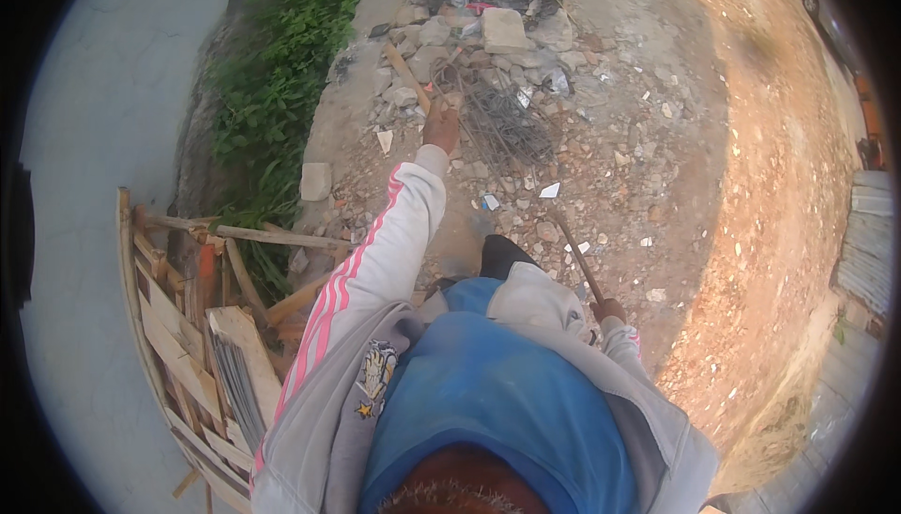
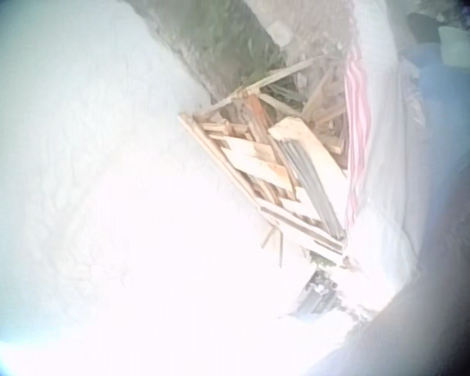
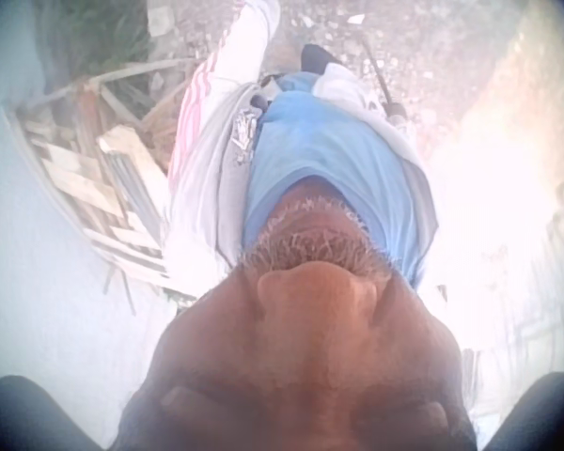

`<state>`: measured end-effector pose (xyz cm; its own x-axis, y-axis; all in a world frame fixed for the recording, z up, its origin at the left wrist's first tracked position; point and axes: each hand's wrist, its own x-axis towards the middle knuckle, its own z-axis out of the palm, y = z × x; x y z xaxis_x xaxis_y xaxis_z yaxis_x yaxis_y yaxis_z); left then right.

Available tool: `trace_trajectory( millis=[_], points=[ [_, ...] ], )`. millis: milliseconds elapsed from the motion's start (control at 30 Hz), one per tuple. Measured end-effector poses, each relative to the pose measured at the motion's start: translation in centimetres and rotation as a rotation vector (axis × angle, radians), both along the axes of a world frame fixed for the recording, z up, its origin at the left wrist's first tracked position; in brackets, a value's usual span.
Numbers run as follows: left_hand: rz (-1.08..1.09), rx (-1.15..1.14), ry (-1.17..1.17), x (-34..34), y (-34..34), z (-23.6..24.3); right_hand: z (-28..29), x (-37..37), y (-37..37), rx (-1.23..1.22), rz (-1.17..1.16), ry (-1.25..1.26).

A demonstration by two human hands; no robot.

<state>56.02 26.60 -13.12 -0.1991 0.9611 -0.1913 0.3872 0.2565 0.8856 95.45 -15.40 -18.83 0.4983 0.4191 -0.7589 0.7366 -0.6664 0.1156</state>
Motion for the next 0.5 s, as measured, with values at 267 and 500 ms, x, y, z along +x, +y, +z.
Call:
trace_trajectory(
  millis=[267, 500],
  points=[
    [-0.134, -0.161, 0.25, -12.6, -5.8, -6.5, -6.1, 3.4, 0.0, 0.028, -0.085, 0.096],
    [0.204, -0.215, 0.153, -22.7, -26.8, -0.6, -5.5, -2.9, 17.6, 0.15, 0.148, 0.298]
  ],
)
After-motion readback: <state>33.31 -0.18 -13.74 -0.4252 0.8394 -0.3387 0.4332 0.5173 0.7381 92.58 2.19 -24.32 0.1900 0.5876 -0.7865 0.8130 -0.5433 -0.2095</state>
